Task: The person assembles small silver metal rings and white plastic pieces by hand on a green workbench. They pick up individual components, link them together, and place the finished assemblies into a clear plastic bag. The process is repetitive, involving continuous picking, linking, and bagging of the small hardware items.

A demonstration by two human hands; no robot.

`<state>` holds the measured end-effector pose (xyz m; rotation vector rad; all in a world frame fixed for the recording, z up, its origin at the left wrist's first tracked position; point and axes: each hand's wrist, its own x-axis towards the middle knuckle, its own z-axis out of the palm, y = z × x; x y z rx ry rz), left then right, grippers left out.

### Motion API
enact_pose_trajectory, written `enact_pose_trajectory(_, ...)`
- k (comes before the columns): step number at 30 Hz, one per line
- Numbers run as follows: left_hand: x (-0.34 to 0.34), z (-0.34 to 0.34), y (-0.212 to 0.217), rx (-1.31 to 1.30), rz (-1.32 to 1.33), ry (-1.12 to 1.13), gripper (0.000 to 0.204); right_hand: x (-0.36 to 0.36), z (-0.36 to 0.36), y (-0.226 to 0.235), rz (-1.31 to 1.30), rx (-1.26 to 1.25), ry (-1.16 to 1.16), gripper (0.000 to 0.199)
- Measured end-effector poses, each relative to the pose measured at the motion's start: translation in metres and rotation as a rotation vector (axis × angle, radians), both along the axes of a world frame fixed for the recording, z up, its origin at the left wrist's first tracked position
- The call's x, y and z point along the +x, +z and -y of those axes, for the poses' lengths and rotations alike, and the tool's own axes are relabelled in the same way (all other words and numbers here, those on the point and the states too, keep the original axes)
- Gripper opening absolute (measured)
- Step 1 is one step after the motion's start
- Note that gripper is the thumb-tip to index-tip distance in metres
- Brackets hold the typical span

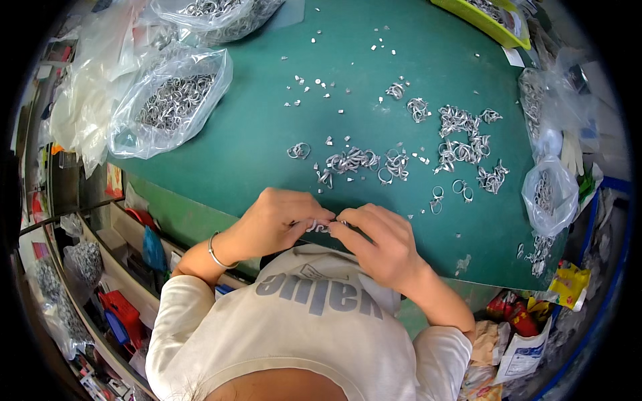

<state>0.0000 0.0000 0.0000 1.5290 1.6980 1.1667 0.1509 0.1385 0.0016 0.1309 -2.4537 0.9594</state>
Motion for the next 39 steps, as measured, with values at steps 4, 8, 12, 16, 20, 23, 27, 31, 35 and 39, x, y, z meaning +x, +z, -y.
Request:
enact_pose_trajectory(4, -0.006, -0.003, 0.007, -0.108, 0.079, -0.075, 0.018, -0.008, -0.006, -0.002, 0.056, -0.18, 0.115, 0.02)
enact_pose_trajectory(8, -0.007, -0.005, 0.009, -0.141, 0.124, -0.15, 0.016, -0.01, -0.007, -0.001, 0.062, -0.31, 0.138, 0.016)
enact_pose_trajectory(12, -0.009, -0.009, 0.009, -0.141, 0.203, -0.126, 0.012, -0.009, -0.014, 0.014, 0.706, -1.049, -0.079, 0.004)
enact_pose_trajectory(16, -0.006, -0.005, 0.009, -0.134, 0.298, -0.109, 0.01, -0.005, -0.013, 0.01, 0.741, -1.318, -0.019, 0.005)
enact_pose_trajectory(20, -0.001, -0.006, -0.004, -0.167, 0.313, -0.263, 0.009, -0.007, -0.004, 0.016, 0.612, -0.956, -0.003, 0.003)
enact_pose_trajectory(23, -0.005, -0.01, -0.004, -0.193, 0.381, -0.269, 0.01, -0.008, -0.003, 0.013, 0.548, -0.896, -0.155, 0.003)
enact_pose_trajectory(27, -0.007, 0.0, -0.019, -0.22, 0.768, -0.088, 0.011, -0.01, -0.022, -0.007, 0.449, -0.327, -0.402, 0.008)
enact_pose_trajectory(31, -0.001, 0.019, -0.024, -0.2, 1.089, 0.246, 0.019, -0.009, -0.021, -0.016, 0.356, 0.203, -0.54, 0.025)
enact_pose_trajectory(35, 0.009, 0.029, -0.03, -0.156, 1.196, 0.454, 0.027, -0.036, -0.004, -0.016, 0.244, 0.245, -0.233, 0.027)
enact_pose_trajectory(39, 0.019, 0.034, -0.034, -0.149, 1.362, 0.448, 0.027, -0.047, -0.001, -0.031, 0.238, 0.274, -0.219, 0.025)
